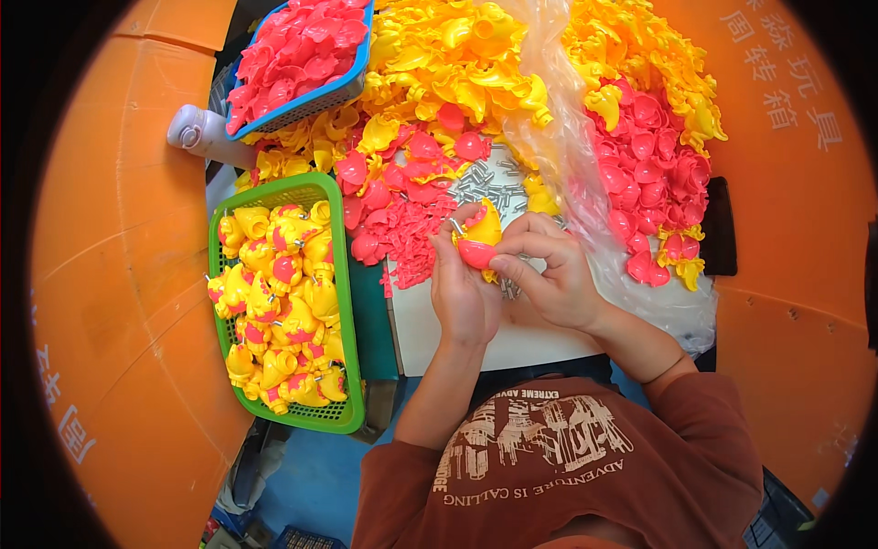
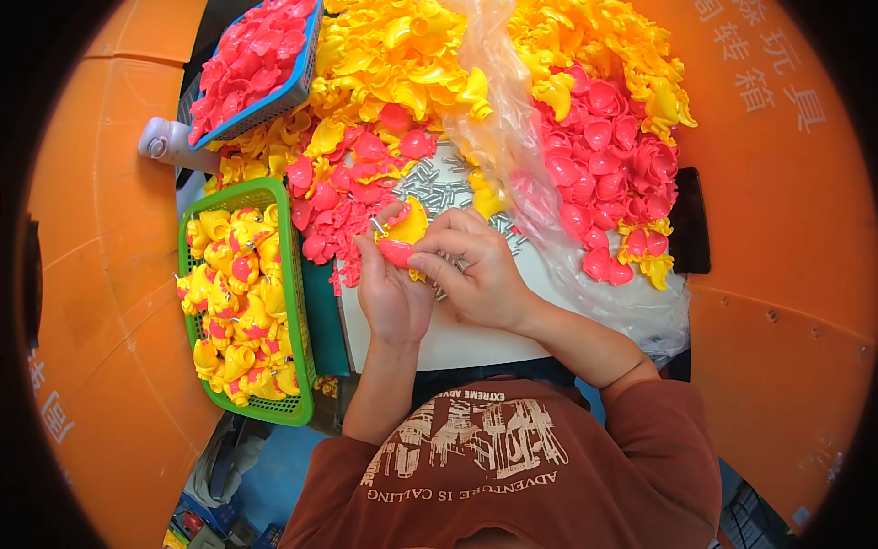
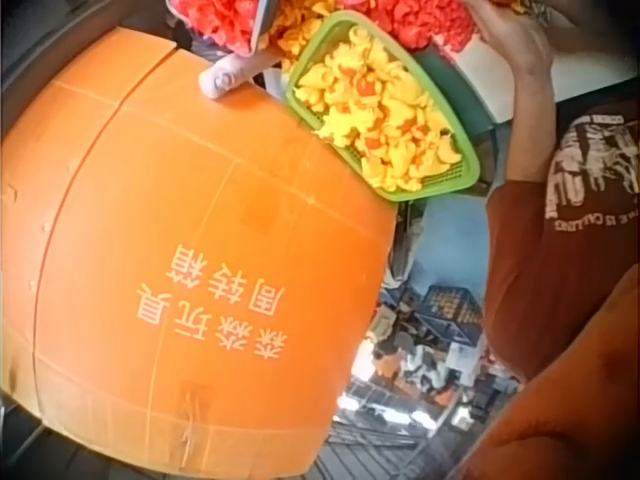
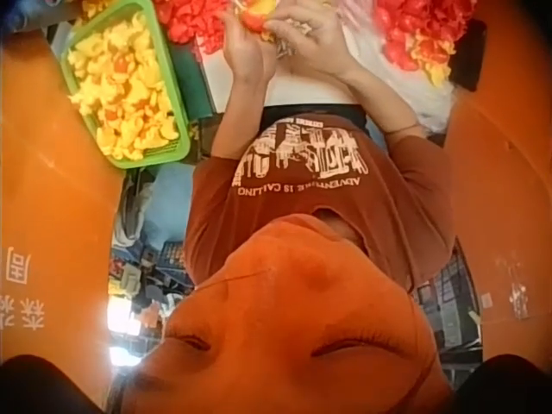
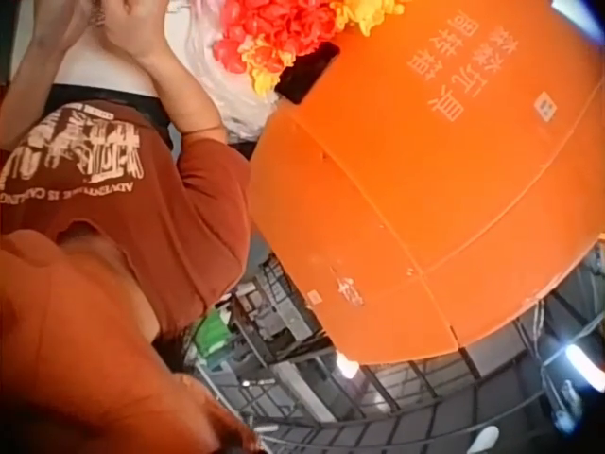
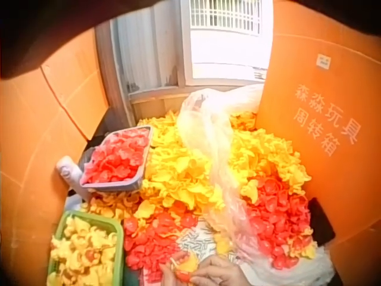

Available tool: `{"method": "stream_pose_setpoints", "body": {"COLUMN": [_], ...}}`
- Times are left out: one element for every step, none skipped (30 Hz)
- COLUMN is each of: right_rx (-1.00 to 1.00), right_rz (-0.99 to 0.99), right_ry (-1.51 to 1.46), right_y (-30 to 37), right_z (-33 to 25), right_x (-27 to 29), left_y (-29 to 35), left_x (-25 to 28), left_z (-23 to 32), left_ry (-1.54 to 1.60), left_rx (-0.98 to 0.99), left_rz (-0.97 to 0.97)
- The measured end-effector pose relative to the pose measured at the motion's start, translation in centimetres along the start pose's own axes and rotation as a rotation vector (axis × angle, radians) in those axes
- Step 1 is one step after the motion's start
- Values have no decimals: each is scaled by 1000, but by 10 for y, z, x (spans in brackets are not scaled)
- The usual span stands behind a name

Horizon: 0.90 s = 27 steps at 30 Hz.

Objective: Assembling small plastic toy components and sorting them into a basket.

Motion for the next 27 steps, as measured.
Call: {"method": "stream_pose_setpoints", "body": {"right_rx": [1, -1, -3, -2, 5, 11, 12, 31, 49, 50, 64, 78, 79, 71, 63, 64, 53, 41, 42, 31, 20, 20, 4, -11, -12, -19, -26], "right_rz": [-3, 14, 32, 30, 25, 20, 20, 17, 14, 14, 12, 10, 8, 3, -2, -3, -5, -7, -7, -15, -23, -22, -30, -38, -37, -47, -56], "right_ry": [1, -3, -6, -5, 8, 22, 22, 39, 56, 57, 68, 78, 76, 69, 61, 61, 43, 24, 24, 20, 16, 16, 19, 22, 22, 19, 15], "right_y": [1, 1, 1, 2, 2, 2, 2, 1, 1, 1, 0, 0, 0, -1, -1, -2, -2, -2, -2, -2, -2, -2, -2, -2, -2, -2, -2], "right_z": [1, 2, 2, 1, 0, -2, -3, -5, -6, -7, -8, -9, -9, -9, -8, -8, -7, -6, -5, -5, -5, -5, -4, -3, -3, -2, -2], "right_x": [-1, -2, -1, -1, -1, -2, -2, -2, -2, -1, -1, -1, 0, 1, 1, 2, 2, 2, 2, 1, 1, 1, 1, 1, 1, 1, 1], "left_y": [0, -1, -1, -1, -1, 0, 0, 0, 0, 0, 0, 0, 1, 1, 2, 3, 3, 3, 3, 3, 3, 3, 3, 3, 3, 3, 3], "left_x": [2, 3, 3, 4, 3, 3, 3, 4, 4, 4, 3, 3, 4, 2, -1, -2, -2, -2, -2, -2, -3, -3, -2, -2, -2, -2, -2], "left_z": [-1, -1, -2, -2, -2, -2, -2, -3, -3, -3, -3, -2, -1, -1, 0, 1, 0, -1, -1, -1, -1, -1, -2, -2, -2, -2, -2], "left_ry": [2, -10, -22, -20, -9, 2, 2, 11, 19, 20, 24, 29, 29, 68, 107, 108, 94, 80, 80, 75, 71, 70, 72, 73, 72, 71, 70], "left_rx": [-1, -3, -4, -5, -3, 0, -1, 8, 16, 16, 23, 31, 29, 38, 47, 46, 52, 58, 57, 55, 52, 53, 57, 61, 61, 68, 74], "left_rz": [1, -23, -47, -47, -55, -63, -64, -75, -86, -87, -98, -109, -107, -130, -153, -153, -136, -119, -119, -123, -127, -127, -121, -115, -115, -106, -98]}}
Point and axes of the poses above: each hand's wrist, its own y-axis away from the middle knuckle, its own x-axis out of the back of the hand, z = x × y, the point moved 6 cm from there along -y, towards the middle knuckle, and after that the axes turned 9 degrees about z, right-handed, at the moved point
